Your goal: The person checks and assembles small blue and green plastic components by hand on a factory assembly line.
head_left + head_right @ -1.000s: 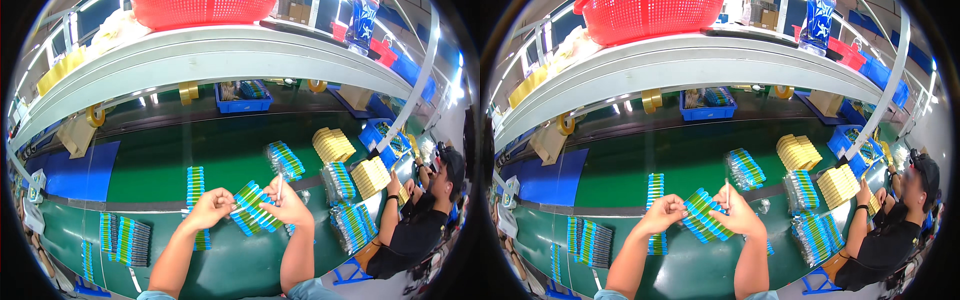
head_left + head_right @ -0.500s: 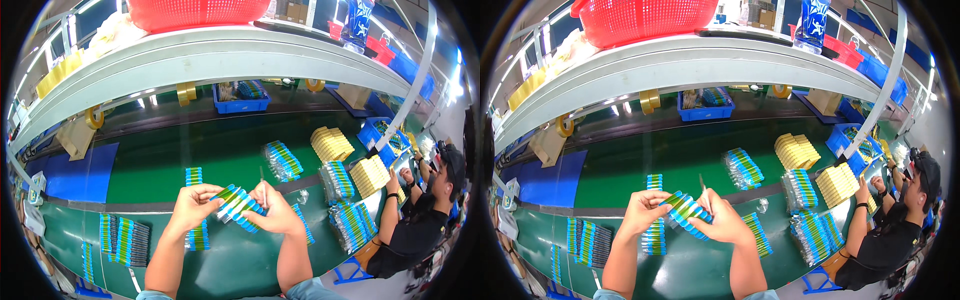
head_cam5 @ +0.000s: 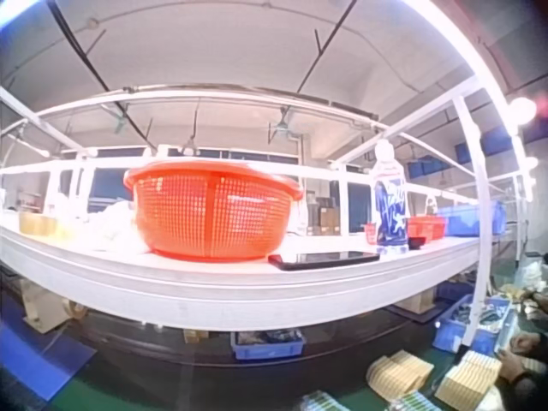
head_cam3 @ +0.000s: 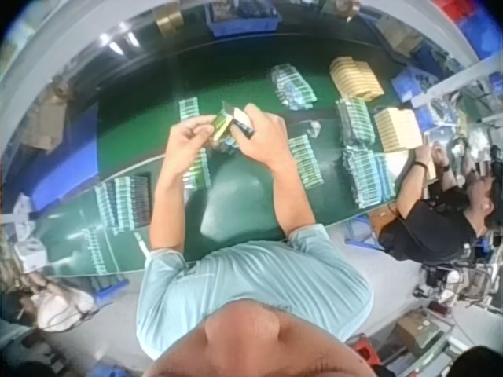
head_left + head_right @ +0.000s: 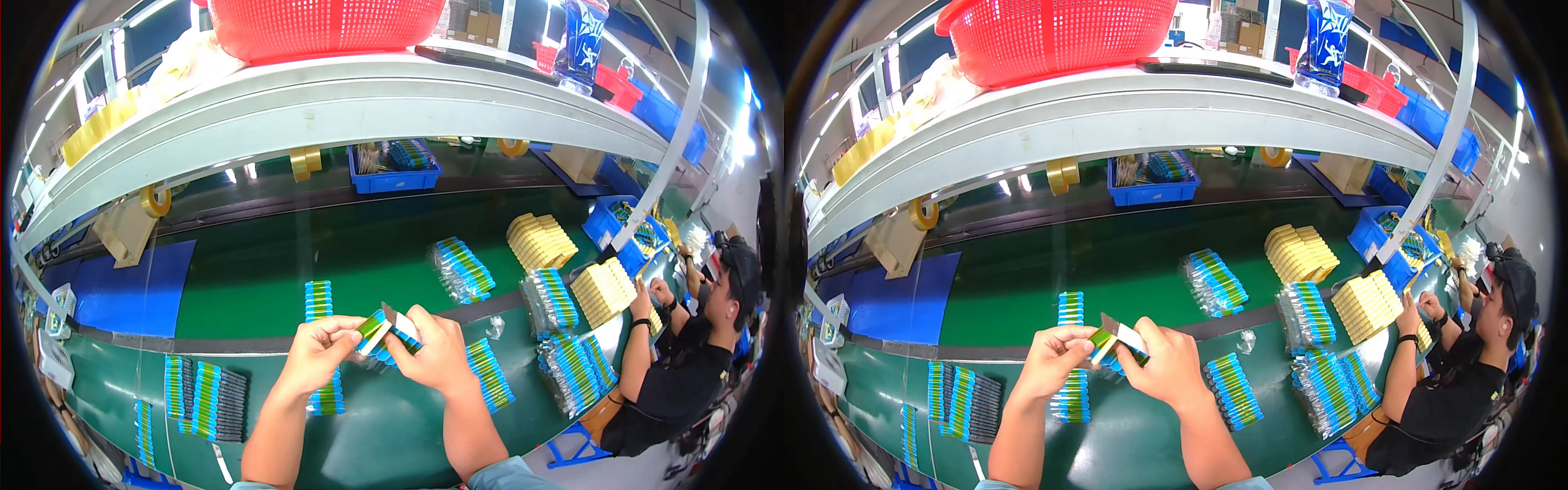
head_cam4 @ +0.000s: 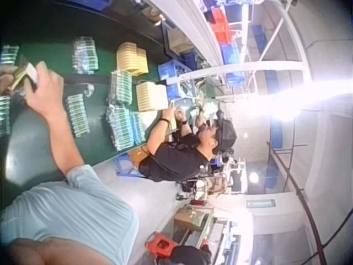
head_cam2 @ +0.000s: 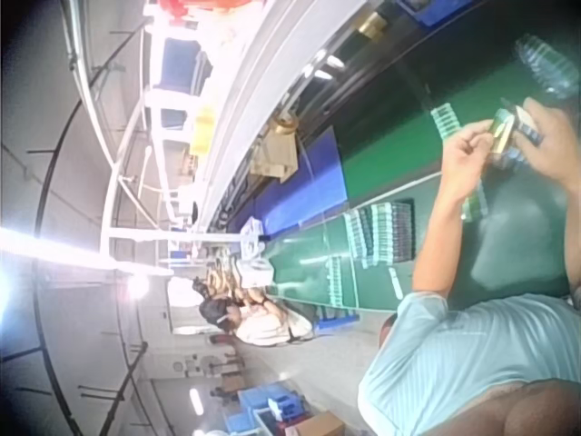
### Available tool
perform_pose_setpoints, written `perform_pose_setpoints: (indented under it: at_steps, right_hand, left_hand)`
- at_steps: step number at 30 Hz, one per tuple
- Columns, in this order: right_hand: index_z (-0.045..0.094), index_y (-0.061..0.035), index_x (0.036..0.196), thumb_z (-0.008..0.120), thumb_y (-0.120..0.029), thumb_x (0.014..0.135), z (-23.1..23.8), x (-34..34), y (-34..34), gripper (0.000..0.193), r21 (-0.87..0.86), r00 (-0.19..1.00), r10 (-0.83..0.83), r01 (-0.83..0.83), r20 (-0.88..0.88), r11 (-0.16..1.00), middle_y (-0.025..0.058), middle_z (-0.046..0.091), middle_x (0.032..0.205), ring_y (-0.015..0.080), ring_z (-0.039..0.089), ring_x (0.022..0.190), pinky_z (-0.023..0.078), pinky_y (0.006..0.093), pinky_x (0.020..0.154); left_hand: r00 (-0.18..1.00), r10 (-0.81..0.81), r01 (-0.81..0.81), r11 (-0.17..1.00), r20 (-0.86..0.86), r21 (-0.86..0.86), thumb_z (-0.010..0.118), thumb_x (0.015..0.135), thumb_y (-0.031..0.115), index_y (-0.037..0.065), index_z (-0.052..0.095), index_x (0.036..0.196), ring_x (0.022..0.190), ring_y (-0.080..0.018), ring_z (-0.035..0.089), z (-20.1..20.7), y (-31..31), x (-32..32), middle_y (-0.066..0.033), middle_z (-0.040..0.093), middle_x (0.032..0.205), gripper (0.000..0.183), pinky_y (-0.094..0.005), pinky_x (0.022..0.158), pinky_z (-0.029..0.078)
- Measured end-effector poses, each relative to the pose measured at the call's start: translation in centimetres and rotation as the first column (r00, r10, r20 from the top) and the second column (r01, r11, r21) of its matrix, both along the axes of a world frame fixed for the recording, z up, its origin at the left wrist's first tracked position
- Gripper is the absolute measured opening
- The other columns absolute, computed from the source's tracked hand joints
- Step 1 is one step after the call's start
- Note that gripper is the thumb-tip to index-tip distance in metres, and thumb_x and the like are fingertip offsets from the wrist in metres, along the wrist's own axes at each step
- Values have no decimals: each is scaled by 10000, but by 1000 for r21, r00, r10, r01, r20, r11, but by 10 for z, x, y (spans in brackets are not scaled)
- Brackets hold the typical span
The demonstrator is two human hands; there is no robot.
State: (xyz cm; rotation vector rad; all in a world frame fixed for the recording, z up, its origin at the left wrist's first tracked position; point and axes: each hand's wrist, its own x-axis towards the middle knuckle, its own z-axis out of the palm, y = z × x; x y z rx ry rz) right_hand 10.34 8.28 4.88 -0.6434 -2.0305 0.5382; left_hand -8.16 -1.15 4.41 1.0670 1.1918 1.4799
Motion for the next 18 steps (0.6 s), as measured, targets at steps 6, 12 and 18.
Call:
perform_pose_setpoints:
  at_steps: [6, 12, 18]
  right_hand:
    - [467, -69, 771, 784, -111, 839, -10, 10, 6, 326, -330, 936, 231, -313, -265, 891, 67, 505, 621, 181, 469, 527, 437, 327, 539]
    - [532, -38, 799, 788, -189, 806, -2, -4, -4, 298, -271, 998, 50, -61, -47, 961, 128, 612, 644, 314, 634, 571, 474, 391, 533]
    - [535, -48, 773, 803, -198, 758, -5, -2, -1, 307, -182, 996, -24, 9, -80, 983, 122, 617, 621, 311, 649, 540, 491, 379, 502]
  left_hand:
    - [973, 230, -229, 972, -28, 41, 578, 1006, 57, -29, 661, 1212, 919, -121, 684, -3, 7, -6, -81, 723, 1073, 238, -277, 782, 578]
    - [989, 107, -103, 994, -105, 44, 551, 1015, 30, -60, 666, 1210, 928, -106, 651, 8, -4, 18, -75, 713, 1044, 244, -271, 849, 539]
    - [987, 26, -18, 999, -161, 52, 548, 1011, 22, -70, 652, 1250, 953, -123, 663, 3, -7, 12, -105, 719, 1083, 276, -286, 864, 541]
